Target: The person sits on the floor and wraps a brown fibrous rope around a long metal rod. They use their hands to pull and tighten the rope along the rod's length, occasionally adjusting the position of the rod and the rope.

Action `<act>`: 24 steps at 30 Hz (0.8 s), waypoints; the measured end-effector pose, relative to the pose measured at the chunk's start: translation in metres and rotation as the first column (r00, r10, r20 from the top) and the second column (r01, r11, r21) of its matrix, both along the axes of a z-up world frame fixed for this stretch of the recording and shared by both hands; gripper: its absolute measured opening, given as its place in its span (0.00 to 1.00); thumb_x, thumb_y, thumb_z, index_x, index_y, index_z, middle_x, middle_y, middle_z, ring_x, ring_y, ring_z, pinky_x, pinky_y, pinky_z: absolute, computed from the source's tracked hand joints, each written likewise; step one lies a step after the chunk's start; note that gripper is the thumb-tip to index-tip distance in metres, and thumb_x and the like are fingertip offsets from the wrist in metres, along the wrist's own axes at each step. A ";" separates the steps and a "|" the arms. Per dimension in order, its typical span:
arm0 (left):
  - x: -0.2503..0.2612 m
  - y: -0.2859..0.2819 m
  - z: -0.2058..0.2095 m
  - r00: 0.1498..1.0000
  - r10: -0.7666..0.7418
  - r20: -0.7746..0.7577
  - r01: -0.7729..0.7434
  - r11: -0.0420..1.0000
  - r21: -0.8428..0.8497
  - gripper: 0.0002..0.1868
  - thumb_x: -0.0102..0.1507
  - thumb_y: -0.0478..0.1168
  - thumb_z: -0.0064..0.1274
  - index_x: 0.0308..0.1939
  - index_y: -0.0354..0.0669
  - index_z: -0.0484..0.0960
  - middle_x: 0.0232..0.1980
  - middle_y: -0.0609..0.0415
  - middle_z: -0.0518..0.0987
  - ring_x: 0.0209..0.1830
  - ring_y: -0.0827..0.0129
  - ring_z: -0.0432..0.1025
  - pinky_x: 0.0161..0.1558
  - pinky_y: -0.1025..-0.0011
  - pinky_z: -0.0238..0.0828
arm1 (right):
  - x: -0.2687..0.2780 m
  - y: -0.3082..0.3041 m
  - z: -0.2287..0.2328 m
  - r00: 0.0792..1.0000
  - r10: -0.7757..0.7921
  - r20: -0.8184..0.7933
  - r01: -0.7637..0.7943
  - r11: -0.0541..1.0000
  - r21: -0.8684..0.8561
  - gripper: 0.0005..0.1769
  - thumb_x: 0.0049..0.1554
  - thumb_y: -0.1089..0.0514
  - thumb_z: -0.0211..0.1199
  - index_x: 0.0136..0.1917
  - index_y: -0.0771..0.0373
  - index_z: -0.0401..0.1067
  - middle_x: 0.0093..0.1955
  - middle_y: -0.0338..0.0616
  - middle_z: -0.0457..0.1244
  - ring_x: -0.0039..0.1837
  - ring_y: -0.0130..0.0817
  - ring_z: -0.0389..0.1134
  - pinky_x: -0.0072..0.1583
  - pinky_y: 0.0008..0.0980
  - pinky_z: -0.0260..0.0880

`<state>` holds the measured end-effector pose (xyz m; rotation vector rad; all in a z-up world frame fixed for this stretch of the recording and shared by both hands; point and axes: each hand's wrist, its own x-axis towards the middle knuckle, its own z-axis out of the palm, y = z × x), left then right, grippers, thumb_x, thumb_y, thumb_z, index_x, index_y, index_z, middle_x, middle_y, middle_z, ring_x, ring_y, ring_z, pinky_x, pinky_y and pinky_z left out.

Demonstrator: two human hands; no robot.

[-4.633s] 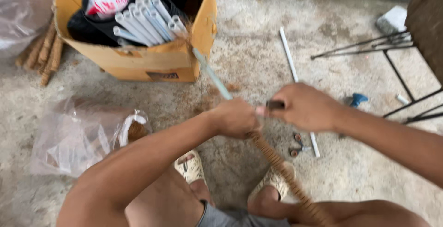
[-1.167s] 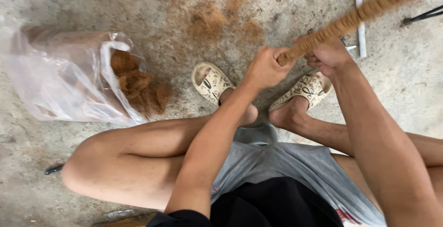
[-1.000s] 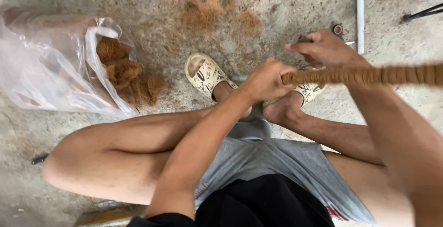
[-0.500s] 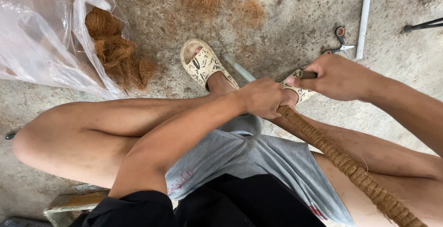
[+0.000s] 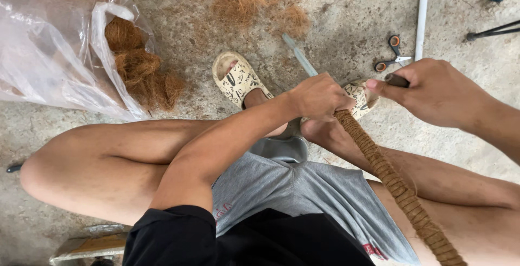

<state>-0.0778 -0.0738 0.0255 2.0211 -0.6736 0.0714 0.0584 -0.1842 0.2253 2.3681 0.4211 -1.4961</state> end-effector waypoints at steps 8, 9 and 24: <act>0.013 -0.042 -0.013 0.918 0.179 -0.353 -0.074 0.953 0.293 0.06 0.65 0.44 0.52 0.37 0.50 0.80 0.27 0.54 0.78 0.26 0.62 0.79 0.29 0.59 0.75 | 0.008 0.045 -0.018 0.993 -0.034 -0.111 0.040 0.998 0.048 0.35 0.61 0.28 0.52 0.38 0.63 0.73 0.26 0.44 0.57 0.29 0.33 0.57 0.35 0.39 0.57; 0.014 -0.046 -0.013 0.900 0.313 -0.305 -0.271 0.947 0.171 0.09 0.60 0.48 0.55 0.35 0.49 0.81 0.28 0.52 0.80 0.27 0.58 0.79 0.30 0.58 0.75 | 0.003 0.056 -0.020 0.990 0.000 -0.141 0.007 0.999 0.052 0.34 0.62 0.28 0.50 0.39 0.60 0.74 0.26 0.43 0.57 0.29 0.35 0.56 0.34 0.39 0.57; 0.081 0.026 0.002 0.301 0.678 -0.671 -0.810 0.553 0.194 0.16 0.56 0.52 0.59 0.45 0.55 0.90 0.33 0.50 0.86 0.32 0.54 0.82 0.41 0.58 0.79 | -0.078 0.074 -0.054 0.843 -0.100 0.528 -0.294 0.736 0.609 0.16 0.63 0.51 0.62 0.42 0.66 0.73 0.32 0.61 0.66 0.35 0.63 0.68 0.41 0.59 0.67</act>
